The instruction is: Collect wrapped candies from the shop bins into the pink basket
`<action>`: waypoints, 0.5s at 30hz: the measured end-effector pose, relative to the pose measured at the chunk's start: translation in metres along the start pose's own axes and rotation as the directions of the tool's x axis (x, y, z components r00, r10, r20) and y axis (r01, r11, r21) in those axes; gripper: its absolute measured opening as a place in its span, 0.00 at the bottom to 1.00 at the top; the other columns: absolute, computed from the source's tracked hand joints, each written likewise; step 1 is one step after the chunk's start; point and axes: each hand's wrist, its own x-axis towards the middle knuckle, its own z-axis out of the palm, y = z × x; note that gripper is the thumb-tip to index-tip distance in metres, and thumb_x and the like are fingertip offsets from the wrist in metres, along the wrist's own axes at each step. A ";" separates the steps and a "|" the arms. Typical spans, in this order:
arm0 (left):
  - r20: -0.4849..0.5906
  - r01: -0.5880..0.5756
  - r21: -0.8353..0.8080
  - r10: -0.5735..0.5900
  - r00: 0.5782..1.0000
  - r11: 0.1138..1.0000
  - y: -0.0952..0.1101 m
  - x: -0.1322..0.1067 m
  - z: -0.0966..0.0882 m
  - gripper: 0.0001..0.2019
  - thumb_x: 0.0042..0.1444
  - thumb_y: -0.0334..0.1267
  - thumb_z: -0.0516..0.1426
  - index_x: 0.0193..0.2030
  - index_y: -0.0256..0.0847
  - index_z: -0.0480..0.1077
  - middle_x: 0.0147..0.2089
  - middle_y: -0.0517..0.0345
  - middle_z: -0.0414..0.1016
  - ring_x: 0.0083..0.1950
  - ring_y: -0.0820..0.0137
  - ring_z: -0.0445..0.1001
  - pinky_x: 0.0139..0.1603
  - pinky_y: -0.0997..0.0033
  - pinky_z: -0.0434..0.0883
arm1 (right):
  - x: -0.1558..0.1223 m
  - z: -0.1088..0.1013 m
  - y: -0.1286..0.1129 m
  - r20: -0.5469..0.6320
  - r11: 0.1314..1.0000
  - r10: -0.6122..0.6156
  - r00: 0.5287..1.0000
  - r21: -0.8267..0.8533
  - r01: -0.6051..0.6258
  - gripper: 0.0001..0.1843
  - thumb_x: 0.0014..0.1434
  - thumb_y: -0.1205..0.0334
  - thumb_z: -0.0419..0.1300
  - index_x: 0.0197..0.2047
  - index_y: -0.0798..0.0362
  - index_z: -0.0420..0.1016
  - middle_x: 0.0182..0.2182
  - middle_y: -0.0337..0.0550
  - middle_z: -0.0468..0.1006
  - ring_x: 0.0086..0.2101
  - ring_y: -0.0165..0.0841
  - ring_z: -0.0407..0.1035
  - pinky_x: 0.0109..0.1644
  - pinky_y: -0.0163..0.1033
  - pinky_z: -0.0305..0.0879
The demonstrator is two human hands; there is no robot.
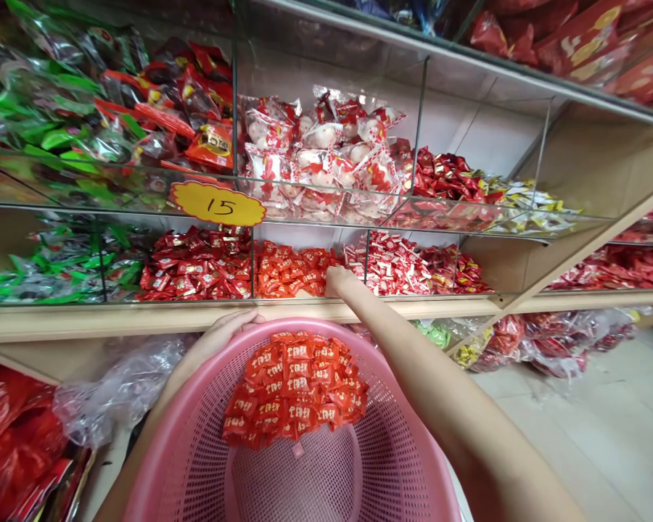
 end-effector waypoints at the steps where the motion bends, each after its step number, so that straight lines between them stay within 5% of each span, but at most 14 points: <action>1: 0.004 0.002 -0.007 -0.002 1.000 1.000 0.000 0.000 0.000 0.16 0.52 0.48 0.57 0.37 0.37 0.73 0.27 0.61 0.74 0.28 0.72 0.71 0.33 0.68 0.66 | 0.000 -0.001 0.000 0.012 1.000 0.002 1.000 -0.004 -0.002 0.28 0.50 0.70 0.61 0.55 0.68 0.67 0.45 0.68 0.74 0.46 0.49 0.70 0.45 0.42 0.68; 11: -0.019 0.037 -0.025 -0.037 0.999 0.999 0.000 -0.001 -0.002 0.16 0.50 0.50 0.58 0.36 0.40 0.75 0.28 0.59 0.76 0.28 0.71 0.71 0.33 0.71 0.66 | -0.034 -0.030 0.008 -0.031 0.999 -0.038 0.999 0.008 0.038 0.20 0.50 0.65 0.61 0.48 0.61 0.73 0.43 0.59 0.76 0.43 0.43 0.72 0.39 0.37 0.65; 15: -0.048 0.035 -0.017 -0.036 0.998 0.999 0.001 0.000 -0.001 0.14 0.48 0.50 0.59 0.33 0.41 0.75 0.31 0.58 0.77 0.31 0.70 0.73 0.37 0.70 0.67 | -0.079 -0.041 0.022 -0.238 0.976 -0.176 0.955 0.088 0.202 0.13 0.53 0.63 0.59 0.42 0.56 0.73 0.37 0.50 0.77 0.37 0.38 0.71 0.36 0.36 0.62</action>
